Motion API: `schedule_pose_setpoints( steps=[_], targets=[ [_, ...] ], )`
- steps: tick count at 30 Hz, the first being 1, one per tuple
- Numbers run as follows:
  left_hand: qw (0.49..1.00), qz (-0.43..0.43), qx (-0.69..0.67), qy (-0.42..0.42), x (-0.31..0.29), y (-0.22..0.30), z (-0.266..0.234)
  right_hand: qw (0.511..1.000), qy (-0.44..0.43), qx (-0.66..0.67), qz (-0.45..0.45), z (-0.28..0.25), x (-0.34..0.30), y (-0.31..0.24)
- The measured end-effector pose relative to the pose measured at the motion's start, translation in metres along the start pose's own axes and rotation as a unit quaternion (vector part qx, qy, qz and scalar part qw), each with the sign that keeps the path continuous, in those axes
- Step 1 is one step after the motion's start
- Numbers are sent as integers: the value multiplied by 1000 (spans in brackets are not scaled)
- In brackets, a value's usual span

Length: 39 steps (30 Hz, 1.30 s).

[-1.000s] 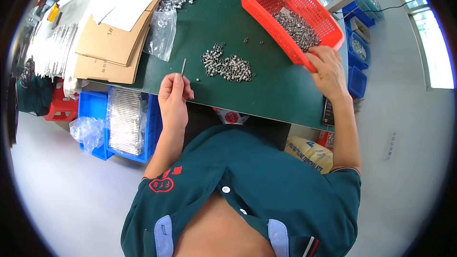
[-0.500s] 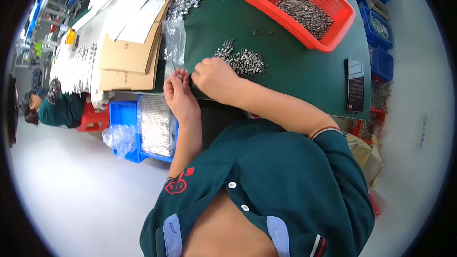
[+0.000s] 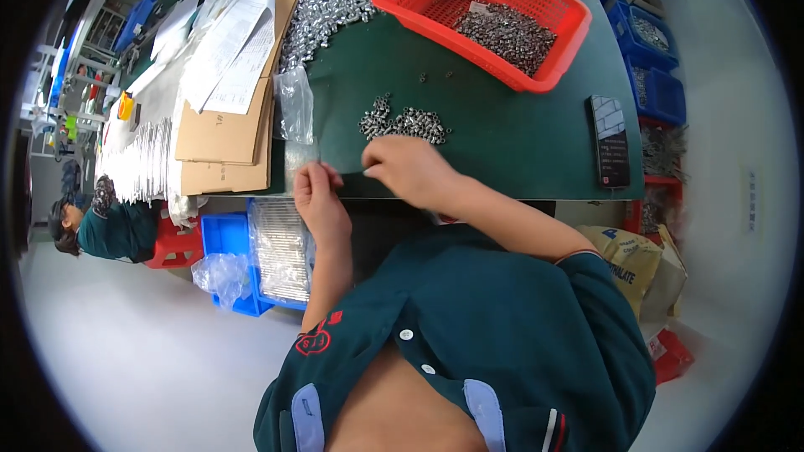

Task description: Threading small metal components onto a thin metal rod at a workbench.

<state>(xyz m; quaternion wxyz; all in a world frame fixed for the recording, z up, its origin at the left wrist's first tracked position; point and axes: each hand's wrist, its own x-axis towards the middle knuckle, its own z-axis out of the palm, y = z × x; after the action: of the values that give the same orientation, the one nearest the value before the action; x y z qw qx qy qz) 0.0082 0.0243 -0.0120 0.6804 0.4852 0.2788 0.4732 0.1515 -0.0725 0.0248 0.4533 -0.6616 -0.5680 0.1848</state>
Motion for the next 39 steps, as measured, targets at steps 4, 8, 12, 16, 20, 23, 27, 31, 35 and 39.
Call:
schedule_pose_setpoints(
  steps=[4, 8, 12, 16, 20, 23, 27, 31, 35, 39],
  targets=[
    [991, -75, 73, -77, -24, 6, 18, 937, 56, 295, 176, -33, -15, 16],
    [977, -84, 116, -157, -35, 5, 30, 911, 55, 357, 197, -46, -24, 15],
    [969, -95, 145, -177, -39, 4, 35, 905, 22, 362, 220, -50, -31, 13],
    [951, -89, 209, -208, -40, 5, 34, 921, 3, 328, 208, -53, -38, 9],
    [929, -51, 273, -245, -42, 9, 32, 939, -42, 271, 206, -66, -44, -5],
    [919, 2, 299, -257, -44, 13, 36, 983, -12, 133, 123, -66, -49, -5],
    [921, 5, 289, -260, -45, 14, 40, 989, 27, 113, 95, -60, -50, -7],
    [929, -10, 263, -259, -44, 13, 45, 980, 14, 139, 138, -60, -50, -10],
    [956, -165, 89, -226, -41, 1, 41, 989, -52, 101, 100, -69, -37, -5],
    [961, -181, 11, -207, -37, -4, 39, 969, 145, -199, 2, -86, -9, 44]
  ],
)
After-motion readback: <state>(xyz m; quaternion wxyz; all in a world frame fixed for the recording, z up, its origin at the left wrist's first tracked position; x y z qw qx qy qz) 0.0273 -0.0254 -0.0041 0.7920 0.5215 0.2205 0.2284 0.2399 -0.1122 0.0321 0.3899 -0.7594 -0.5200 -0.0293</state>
